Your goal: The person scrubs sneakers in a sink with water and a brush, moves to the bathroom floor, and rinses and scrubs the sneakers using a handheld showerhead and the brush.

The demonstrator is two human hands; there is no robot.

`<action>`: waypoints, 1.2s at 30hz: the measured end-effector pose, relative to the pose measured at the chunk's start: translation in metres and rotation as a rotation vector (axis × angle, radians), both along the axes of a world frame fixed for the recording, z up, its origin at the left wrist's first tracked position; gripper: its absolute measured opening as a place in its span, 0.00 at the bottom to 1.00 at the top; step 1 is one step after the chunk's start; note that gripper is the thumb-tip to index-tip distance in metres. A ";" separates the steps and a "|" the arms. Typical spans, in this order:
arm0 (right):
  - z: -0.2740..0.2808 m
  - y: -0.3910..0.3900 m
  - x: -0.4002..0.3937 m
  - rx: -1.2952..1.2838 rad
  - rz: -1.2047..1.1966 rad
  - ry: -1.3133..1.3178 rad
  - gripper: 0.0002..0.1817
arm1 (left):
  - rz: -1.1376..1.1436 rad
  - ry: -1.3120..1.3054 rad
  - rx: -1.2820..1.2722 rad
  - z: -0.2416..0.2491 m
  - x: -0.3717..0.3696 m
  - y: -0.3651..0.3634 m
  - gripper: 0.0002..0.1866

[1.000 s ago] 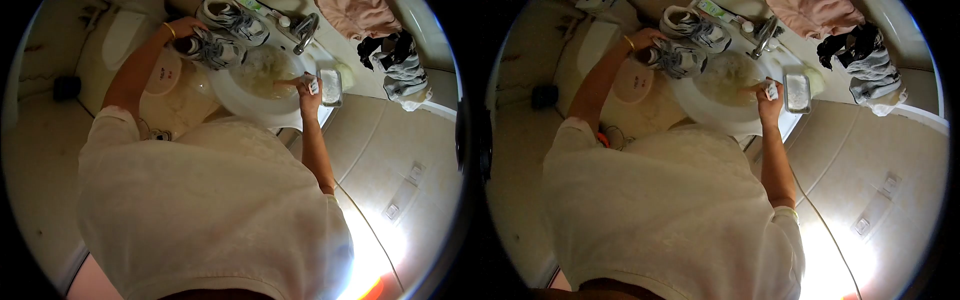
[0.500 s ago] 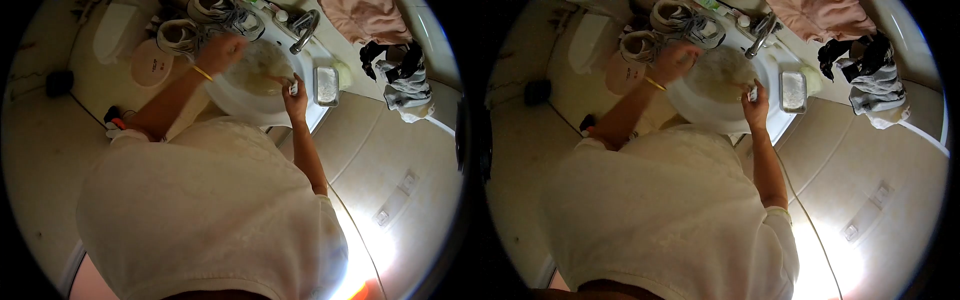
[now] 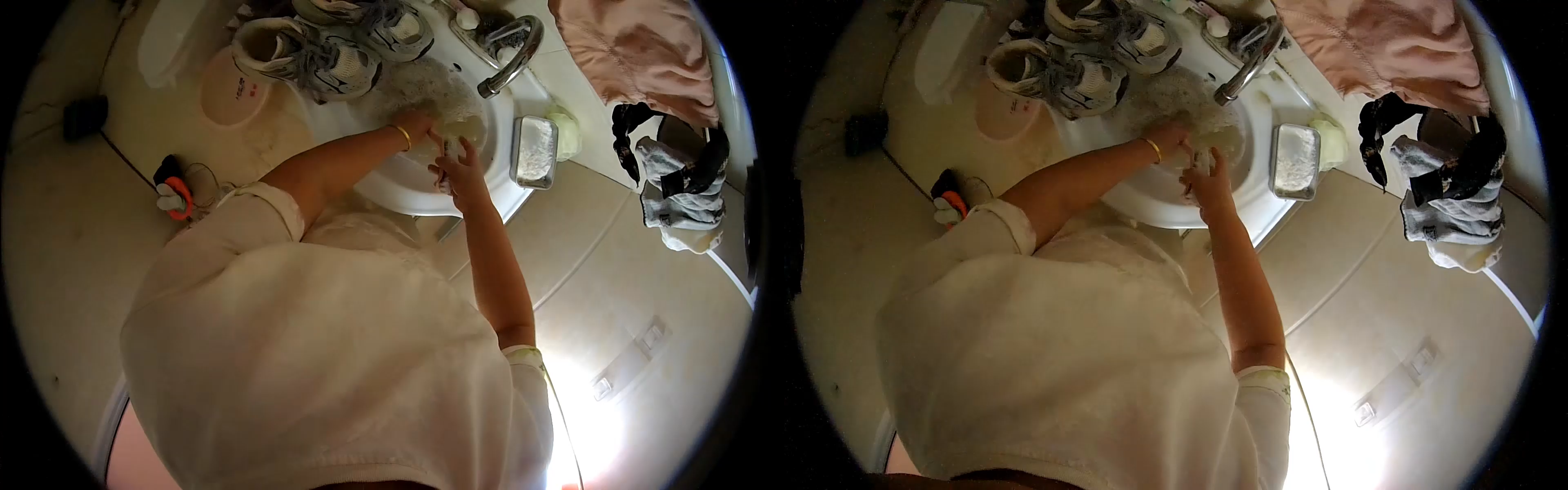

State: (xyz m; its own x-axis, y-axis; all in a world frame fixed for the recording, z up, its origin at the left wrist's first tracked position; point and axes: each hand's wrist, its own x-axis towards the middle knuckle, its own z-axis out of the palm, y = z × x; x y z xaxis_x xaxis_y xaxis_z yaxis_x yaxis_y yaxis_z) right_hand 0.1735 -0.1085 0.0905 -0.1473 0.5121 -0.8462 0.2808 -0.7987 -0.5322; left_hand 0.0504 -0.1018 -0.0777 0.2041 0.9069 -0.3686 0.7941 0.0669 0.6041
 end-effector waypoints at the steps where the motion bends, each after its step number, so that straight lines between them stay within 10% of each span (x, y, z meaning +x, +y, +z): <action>1: -0.011 -0.003 0.005 -0.024 -0.138 -0.001 0.30 | -0.019 0.056 -0.021 -0.007 0.004 0.004 0.10; 4: -0.038 0.007 0.028 -0.074 0.067 -0.072 0.34 | -0.056 0.101 -0.202 -0.005 0.001 0.016 0.14; 8: -0.010 0.029 0.021 0.624 0.895 -0.695 0.31 | 0.045 0.179 -0.184 0.034 -0.012 0.020 0.18; 20: -0.005 0.062 -0.024 0.746 1.191 -0.876 0.26 | -0.020 0.164 -0.353 -0.004 -0.030 0.010 0.14; 28: 0.034 0.073 -0.044 0.896 1.280 -0.925 0.21 | 0.109 0.079 0.023 -0.054 -0.029 -0.004 0.17; 36: 0.005 0.078 -0.044 0.960 1.341 -0.930 0.10 | 0.060 -0.036 -0.308 -0.030 -0.034 0.005 0.19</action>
